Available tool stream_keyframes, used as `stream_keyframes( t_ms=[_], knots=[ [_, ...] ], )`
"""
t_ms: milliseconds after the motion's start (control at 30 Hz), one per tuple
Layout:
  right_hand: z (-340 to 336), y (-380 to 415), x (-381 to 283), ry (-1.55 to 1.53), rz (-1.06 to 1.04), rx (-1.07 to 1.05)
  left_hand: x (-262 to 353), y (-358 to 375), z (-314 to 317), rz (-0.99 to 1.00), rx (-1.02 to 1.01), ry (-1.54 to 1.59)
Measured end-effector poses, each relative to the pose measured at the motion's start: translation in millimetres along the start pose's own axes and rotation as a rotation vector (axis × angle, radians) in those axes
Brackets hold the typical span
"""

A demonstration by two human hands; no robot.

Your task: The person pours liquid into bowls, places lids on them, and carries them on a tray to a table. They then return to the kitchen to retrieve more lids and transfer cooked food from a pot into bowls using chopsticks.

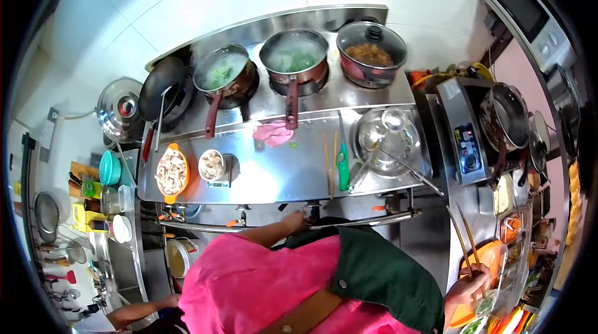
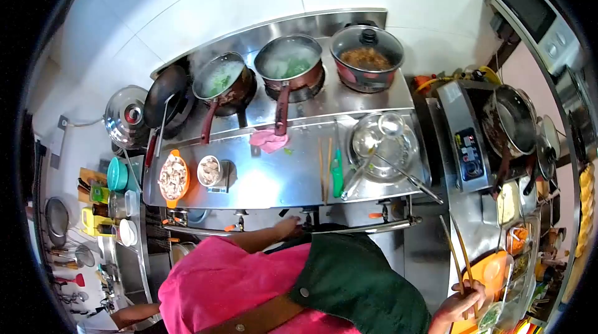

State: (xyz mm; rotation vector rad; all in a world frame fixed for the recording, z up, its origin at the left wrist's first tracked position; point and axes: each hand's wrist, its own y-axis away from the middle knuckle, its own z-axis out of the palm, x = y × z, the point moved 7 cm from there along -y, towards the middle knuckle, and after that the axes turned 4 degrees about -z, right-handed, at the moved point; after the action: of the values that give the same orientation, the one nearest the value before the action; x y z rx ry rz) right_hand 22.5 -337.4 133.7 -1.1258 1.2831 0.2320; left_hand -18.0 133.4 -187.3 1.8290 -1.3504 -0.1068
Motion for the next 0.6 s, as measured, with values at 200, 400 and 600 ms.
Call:
stream_keyframes(
  t_ms=[200,400,600],
  knots=[
    [61,5,-22,0.014,-0.015,-0.133,19,-18,1,0.167,-0.31,-0.205],
    [82,2,-54,0.101,-0.082,-0.151,-8,-32,-47,0.467,0.089,0.629],
    [74,25,-28,0.073,0.199,-0.043,49,-44,-295,0.166,0.115,1.79]
  ],
)
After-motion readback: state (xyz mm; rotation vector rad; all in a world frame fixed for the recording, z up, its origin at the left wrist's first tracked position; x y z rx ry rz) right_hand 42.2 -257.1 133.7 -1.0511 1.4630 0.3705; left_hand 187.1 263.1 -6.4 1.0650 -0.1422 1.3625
